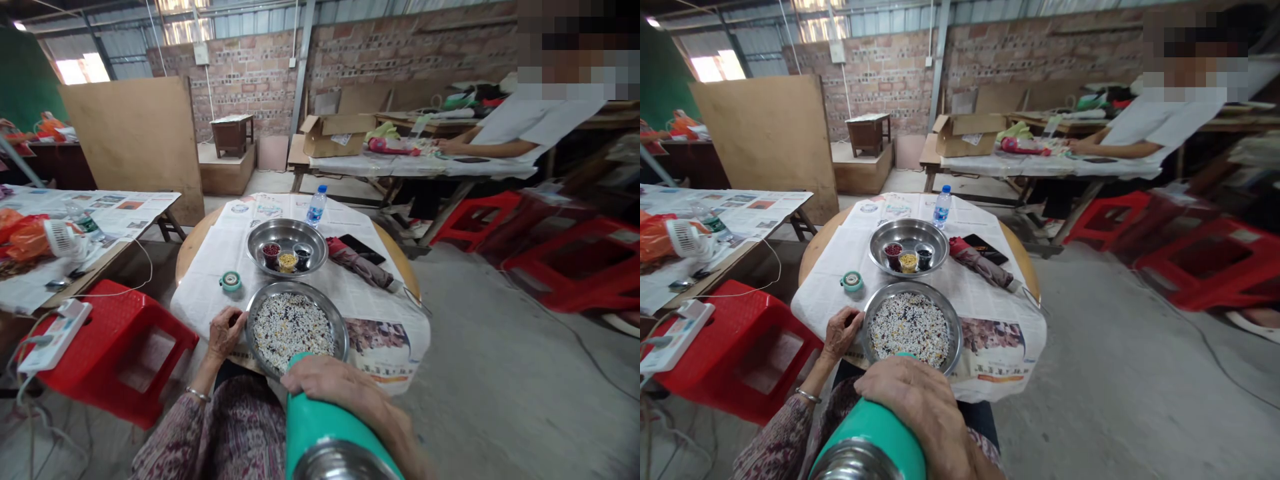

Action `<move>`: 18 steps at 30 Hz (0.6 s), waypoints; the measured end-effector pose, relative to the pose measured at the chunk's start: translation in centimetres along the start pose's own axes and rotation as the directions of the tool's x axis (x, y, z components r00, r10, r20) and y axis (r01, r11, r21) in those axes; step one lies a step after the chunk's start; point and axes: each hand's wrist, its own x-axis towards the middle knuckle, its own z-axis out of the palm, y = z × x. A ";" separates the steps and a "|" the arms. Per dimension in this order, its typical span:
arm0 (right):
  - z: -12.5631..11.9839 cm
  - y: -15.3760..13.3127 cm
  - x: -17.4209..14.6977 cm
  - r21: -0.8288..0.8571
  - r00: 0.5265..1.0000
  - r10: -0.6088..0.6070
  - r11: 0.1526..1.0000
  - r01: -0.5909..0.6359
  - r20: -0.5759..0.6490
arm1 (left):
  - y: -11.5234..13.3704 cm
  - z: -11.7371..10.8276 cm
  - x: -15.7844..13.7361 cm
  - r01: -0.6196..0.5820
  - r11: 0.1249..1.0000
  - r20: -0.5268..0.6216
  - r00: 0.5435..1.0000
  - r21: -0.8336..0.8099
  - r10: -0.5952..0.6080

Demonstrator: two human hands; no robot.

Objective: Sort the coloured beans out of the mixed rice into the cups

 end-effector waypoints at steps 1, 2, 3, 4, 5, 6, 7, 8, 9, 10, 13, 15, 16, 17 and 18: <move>0.0 0.1 -0.1 0.001 1.000 0.002 1.000 -0.002 -0.007 | 0.0 0.0 0.0 0.002 1.000 0.000 1.000 0.000 -0.002; 0.0 0.1 -0.2 -0.006 1.000 0.016 1.000 -0.016 -0.011 | 0.1 0.0 0.0 0.004 1.000 0.000 1.000 0.003 -0.004; -0.1 0.2 -0.4 -0.015 1.000 0.025 1.000 -0.025 -0.017 | 0.2 -0.1 0.1 0.006 1.000 -0.001 1.000 0.005 -0.006; -0.1 0.2 -0.5 -0.023 0.999 0.031 0.999 -0.032 -0.027 | 0.2 -0.1 0.1 0.008 1.000 -0.002 1.000 0.007 -0.008; -0.2 0.2 -0.6 -0.032 0.999 0.043 0.999 -0.044 -0.033 | 0.3 -0.1 0.1 0.009 1.000 -0.002 1.000 0.009 -0.009; -0.2 0.1 -0.8 -0.038 0.998 0.054 0.998 -0.056 -0.035 | 0.4 -0.2 0.1 0.010 1.000 -0.005 1.000 0.010 -0.010; -0.2 0.1 -0.9 -0.038 0.998 0.059 0.997 -0.061 -0.038 | 0.4 -0.2 0.1 0.010 1.000 -0.008 1.000 0.011 -0.010; -0.3 0.0 -1.0 -0.034 0.997 0.061 0.997 -0.062 -0.043 | 0.4 -0.2 0.1 0.010 1.000 -0.011 1.000 0.010 -0.010; -0.2 -0.1 -1.1 -0.033 0.997 0.067 0.997 -0.068 -0.049 | 0.4 -0.2 0.1 0.011 1.000 -0.012 1.000 0.010 -0.011; -0.2 -0.3 -1.1 -0.035 0.995 0.082 0.996 -0.084 -0.054 | 0.4 -0.2 0.1 0.014 1.000 -0.012 1.000 0.010 -0.014; -0.1 -0.8 -0.9 -0.050 0.984 0.147 0.987 -0.153 -0.101 | 0.3 -0.2 0.1 0.026 1.000 -0.003 1.000 0.013 -0.026; -0.2 -1.1 -0.5 -0.060 0.973 0.202 0.976 -0.210 -0.110 | 0.2 -0.1 0.1 0.032 0.999 -0.003 0.999 0.015 -0.032; -0.3 -1.2 -0.2 -0.063 0.970 0.222 0.971 -0.229 -0.100 | 0.2 -0.1 0.1 0.033 0.999 -0.006 0.999 0.014 -0.033; -0.5 -1.3 0.1 -0.063 0.969 0.232 0.969 -0.238 -0.089 | 0.1 -0.1 0.1 0.035 0.999 -0.009 0.999 0.012 -0.035; -0.7 -1.3 0.5 -0.064 0.968 0.238 0.968 -0.243 -0.074 | 0.1 0.0 0.1 0.037 0.999 -0.013 0.999 0.010 -0.037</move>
